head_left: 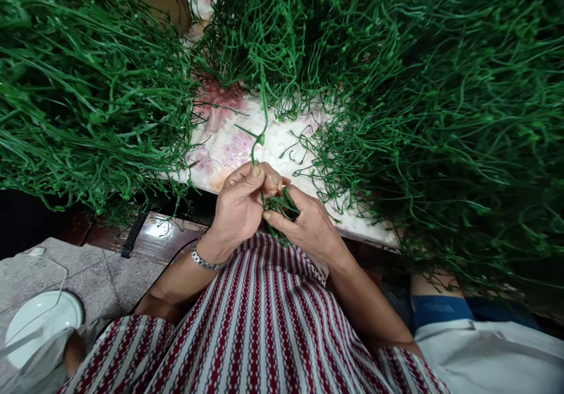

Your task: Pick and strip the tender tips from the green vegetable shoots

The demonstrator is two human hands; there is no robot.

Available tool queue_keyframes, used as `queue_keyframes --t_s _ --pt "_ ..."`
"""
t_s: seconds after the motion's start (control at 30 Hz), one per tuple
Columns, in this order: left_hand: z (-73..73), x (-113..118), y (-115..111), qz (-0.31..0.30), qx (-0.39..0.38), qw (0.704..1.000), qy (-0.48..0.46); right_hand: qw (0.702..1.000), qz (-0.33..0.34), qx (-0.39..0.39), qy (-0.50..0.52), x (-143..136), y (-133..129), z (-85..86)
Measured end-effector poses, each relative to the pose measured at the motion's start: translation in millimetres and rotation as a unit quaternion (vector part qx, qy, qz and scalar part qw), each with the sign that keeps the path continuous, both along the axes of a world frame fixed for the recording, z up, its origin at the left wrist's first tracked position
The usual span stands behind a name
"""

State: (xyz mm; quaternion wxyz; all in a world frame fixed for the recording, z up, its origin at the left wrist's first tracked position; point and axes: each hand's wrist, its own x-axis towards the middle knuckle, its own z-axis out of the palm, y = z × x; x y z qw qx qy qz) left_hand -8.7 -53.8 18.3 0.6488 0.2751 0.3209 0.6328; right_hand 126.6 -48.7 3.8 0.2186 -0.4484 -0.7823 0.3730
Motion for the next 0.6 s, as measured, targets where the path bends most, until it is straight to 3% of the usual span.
queue_keyframes --t_s 0.23,0.47,0.6 --pt "-6.9 -7 2 0.002 -0.014 1.0 0.018 0.999 -0.024 0.033 0.031 2 -2 -4.2" --pt "-28.1 -11 -12 -0.004 0.049 0.974 0.222 0.995 -0.07 -0.026 0.061 4 0 2.4" --pt "-32.8 -15 -15 0.013 0.082 0.955 0.283 0.995 -0.062 -0.036 0.065 4 2 1.2"
